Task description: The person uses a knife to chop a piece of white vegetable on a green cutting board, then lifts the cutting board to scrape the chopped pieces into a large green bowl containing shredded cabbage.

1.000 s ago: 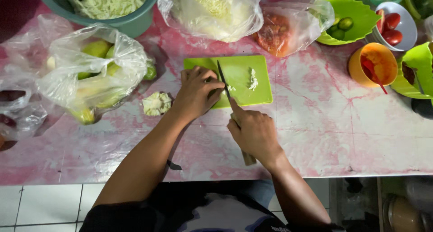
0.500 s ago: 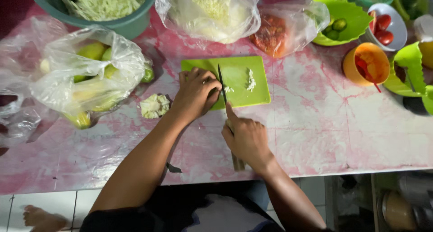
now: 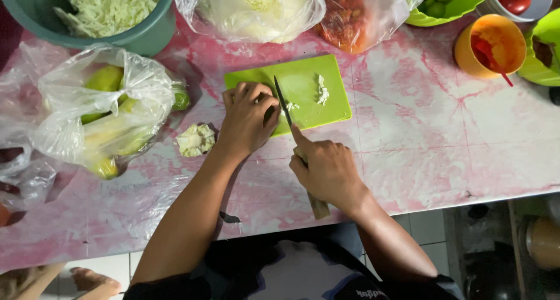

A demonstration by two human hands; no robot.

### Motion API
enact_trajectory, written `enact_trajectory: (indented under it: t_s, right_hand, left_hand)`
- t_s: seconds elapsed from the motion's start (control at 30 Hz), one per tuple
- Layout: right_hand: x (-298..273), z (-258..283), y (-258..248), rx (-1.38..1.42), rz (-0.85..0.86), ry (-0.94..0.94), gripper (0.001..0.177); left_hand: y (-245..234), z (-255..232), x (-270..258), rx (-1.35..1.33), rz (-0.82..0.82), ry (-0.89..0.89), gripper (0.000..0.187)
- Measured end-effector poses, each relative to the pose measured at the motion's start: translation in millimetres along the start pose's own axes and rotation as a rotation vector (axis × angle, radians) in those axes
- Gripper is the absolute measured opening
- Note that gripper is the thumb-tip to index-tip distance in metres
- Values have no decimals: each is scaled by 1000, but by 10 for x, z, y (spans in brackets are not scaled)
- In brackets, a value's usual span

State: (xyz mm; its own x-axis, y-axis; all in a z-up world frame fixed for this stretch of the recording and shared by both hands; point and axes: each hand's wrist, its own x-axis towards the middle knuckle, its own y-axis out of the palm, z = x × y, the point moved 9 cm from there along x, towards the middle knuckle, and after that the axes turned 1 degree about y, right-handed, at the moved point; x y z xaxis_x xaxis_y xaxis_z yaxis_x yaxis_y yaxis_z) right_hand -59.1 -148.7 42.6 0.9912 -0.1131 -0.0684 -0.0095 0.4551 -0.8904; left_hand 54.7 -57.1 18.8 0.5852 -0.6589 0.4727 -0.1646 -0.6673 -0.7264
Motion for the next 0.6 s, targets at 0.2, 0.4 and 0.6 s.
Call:
enact_trajectory:
  t_s: [0.2, 0.4, 0.6]
  right_hand:
    - [10, 24, 41, -54, -15, 27, 59]
    - [28, 10, 89, -44, 28, 61, 59]
    - [22, -50, -17, -11, -1, 11, 59]
  left_hand:
    - [-8, -53, -18, 13, 7, 7, 11]
    - [-6, -69, -7, 7, 40, 12, 14]
    - [3, -53, -9, -19, 28, 4, 15]
